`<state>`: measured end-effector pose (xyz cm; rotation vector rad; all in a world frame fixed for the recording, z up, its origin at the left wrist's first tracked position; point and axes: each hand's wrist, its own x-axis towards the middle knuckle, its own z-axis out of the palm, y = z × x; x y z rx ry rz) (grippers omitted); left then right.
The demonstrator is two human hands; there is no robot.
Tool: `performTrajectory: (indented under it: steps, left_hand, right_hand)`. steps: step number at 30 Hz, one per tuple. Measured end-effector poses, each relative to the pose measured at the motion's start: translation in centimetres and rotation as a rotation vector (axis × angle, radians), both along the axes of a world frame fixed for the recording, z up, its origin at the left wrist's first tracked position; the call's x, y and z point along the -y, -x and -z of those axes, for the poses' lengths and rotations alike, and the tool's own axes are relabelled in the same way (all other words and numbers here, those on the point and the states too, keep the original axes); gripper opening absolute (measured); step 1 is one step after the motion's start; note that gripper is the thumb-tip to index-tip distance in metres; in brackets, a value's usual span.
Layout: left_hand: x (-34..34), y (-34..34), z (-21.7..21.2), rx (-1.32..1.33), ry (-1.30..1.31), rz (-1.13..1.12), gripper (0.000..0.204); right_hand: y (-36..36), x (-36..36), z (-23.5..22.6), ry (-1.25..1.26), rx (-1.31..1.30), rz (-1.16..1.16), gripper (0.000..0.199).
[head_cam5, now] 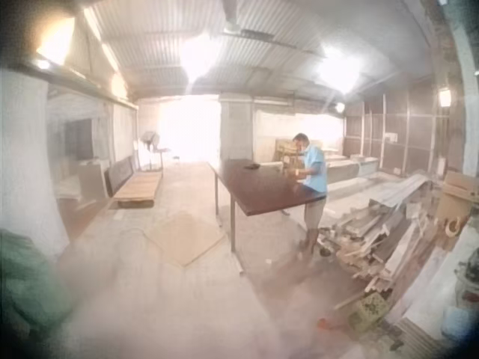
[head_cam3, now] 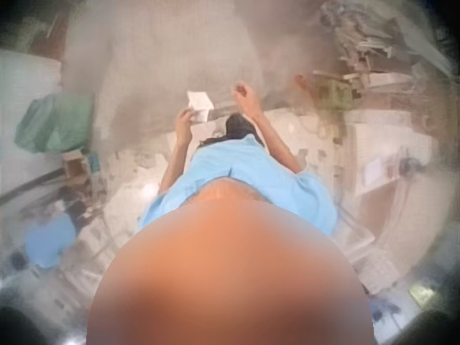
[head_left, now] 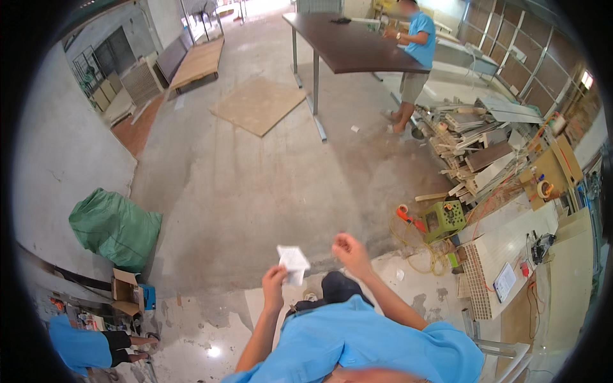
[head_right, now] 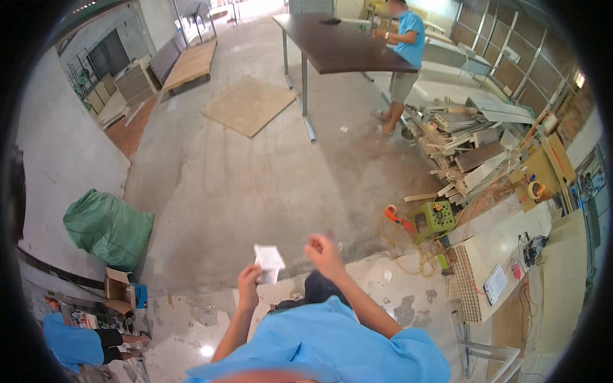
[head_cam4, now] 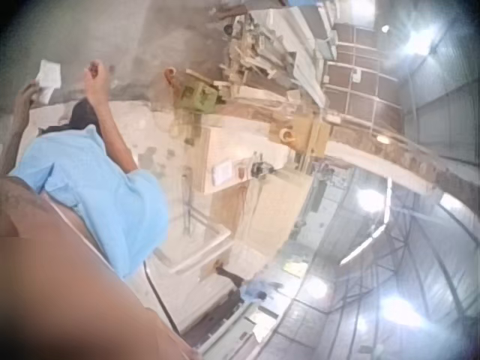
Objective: The person uses a tape measure to measure the length and width of a large wooden table surface. They handle small paper slips and a clipboard, appearing to record or check measurements in a workshop environment.
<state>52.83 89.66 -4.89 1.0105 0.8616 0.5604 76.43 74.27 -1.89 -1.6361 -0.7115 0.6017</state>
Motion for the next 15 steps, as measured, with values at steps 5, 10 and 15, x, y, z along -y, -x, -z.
performTrajectory:
  steps: [5, 10, 15]
  left_hand:
    - [-14.6, -16.9, -2.0, 0.086, -0.099, 0.241, 0.010]
    - [-27.0, -31.7, -1.6, 0.050, 0.005, 0.250, 0.011]
    - [-37.2, -40.6, -4.3, 0.071, 0.039, 0.121, 0.012]
  right_hand:
    - [-13.4, -9.3, 2.6, 0.056, -0.068, 0.277, 0.028]
    - [-27.8, -23.1, 2.6, 0.125, 0.008, 0.366, 0.024]
    - [-37.7, -38.9, -5.3, 0.132, 0.142, 0.207, 0.031]
